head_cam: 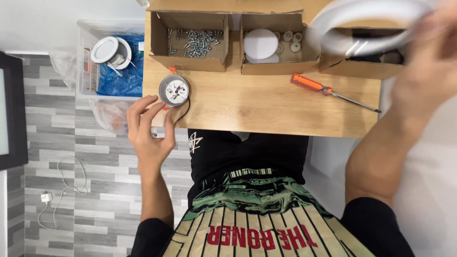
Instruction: The person assembles circular LED light fixtures by hand. They place a diffuser cover onto a white plastic housing, then insert the LED driver and bulb assembly into the housing, and finally secure the components together. This process is repeated for multiple units.
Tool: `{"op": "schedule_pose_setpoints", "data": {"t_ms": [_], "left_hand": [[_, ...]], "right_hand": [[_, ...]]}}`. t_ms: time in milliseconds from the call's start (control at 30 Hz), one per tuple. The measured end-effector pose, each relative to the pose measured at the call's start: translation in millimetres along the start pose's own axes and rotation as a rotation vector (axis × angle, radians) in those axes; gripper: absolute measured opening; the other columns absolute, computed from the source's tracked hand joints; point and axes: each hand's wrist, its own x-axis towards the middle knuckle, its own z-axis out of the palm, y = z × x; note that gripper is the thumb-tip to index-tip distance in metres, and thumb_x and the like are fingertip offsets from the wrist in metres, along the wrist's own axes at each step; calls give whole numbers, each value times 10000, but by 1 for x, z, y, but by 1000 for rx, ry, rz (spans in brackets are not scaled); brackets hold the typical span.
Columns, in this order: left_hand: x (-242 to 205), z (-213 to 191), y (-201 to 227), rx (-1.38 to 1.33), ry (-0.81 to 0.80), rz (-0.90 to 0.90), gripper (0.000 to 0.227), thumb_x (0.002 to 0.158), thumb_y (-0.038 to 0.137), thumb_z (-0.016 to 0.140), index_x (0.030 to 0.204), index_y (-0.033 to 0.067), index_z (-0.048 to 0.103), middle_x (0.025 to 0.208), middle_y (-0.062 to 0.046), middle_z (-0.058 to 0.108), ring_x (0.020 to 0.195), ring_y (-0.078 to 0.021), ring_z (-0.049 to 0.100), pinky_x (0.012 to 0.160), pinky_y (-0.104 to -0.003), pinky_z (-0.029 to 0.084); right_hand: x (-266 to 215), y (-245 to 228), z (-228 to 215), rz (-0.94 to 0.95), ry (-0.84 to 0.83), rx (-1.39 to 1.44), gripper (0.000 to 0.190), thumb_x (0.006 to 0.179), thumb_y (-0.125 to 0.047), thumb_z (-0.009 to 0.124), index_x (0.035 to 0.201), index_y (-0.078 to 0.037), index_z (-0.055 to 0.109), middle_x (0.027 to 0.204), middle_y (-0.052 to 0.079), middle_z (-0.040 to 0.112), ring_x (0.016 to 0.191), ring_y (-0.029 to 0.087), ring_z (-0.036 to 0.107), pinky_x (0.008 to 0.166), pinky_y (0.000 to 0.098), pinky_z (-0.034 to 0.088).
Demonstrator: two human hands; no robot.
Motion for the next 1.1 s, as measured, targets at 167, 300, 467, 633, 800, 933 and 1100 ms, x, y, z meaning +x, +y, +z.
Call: {"op": "schedule_pose_setpoints", "data": {"t_ms": [167, 300, 467, 633, 800, 933, 1100], "left_hand": [[-4, 50, 39, -365, 75, 30, 467, 851, 107, 942, 1268, 62, 738, 1345, -211, 695, 1249, -438, 685, 986, -509, 609], [5, 90, 62, -374, -158, 45, 966, 813, 471, 1016, 1569, 110, 534, 1663, -238, 451, 1514, -453, 514, 1184, -516, 529], [10, 115, 59, -326, -272, 0, 1040, 838, 344, 1012, 1639, 85, 401, 1731, -285, 261, 1610, -497, 383, 1280, -542, 475], [4, 130, 45, -390, -264, -7, 1041, 770, 332, 1024, 1595, 71, 447, 1670, -244, 389, 1555, -448, 470, 1286, -536, 463], [-4, 131, 35, -405, -319, -30, 1089, 702, 373, 1039, 1573, 92, 448, 1656, -208, 441, 1530, -408, 510, 1277, -563, 453], [-1, 127, 31, -415, -401, 16, 1008, 825, 382, 975, 1582, 82, 382, 1707, -244, 386, 1596, -426, 458, 1336, -554, 410], [1, 122, 33, -418, -424, -1, 1018, 820, 406, 986, 1577, 85, 386, 1705, -233, 406, 1598, -417, 463, 1328, -542, 405]], "right_hand": [[-27, -67, 65, 216, -394, 479, 32, 1169, 61, 727, 1174, 73, 757, 960, 165, 642, 698, 213, 654, 644, 309, 564], [-49, -72, 98, 418, -575, 606, 127, 1140, 11, 662, 1241, 28, 737, 925, 101, 623, 625, 170, 673, 608, 296, 605], [-69, -55, 109, 590, -725, 646, 159, 1128, -37, 630, 1238, 33, 722, 986, 110, 695, 608, 149, 699, 564, 285, 596], [-55, -66, 102, 401, -793, 399, 179, 1139, -75, 633, 1238, 24, 745, 974, 166, 727, 719, 269, 741, 624, 374, 607], [-22, -69, 100, 21, -670, 97, 153, 1164, -170, 734, 1209, -50, 817, 950, 122, 715, 775, 286, 714, 710, 403, 574], [22, -82, 111, -217, -632, 104, 125, 1185, -49, 761, 1199, 74, 777, 1077, 168, 710, 886, 249, 693, 849, 369, 575], [47, -76, 138, -122, -772, -13, 201, 1200, -143, 660, 1243, -3, 798, 1087, 133, 746, 865, 294, 683, 785, 444, 532]]}}
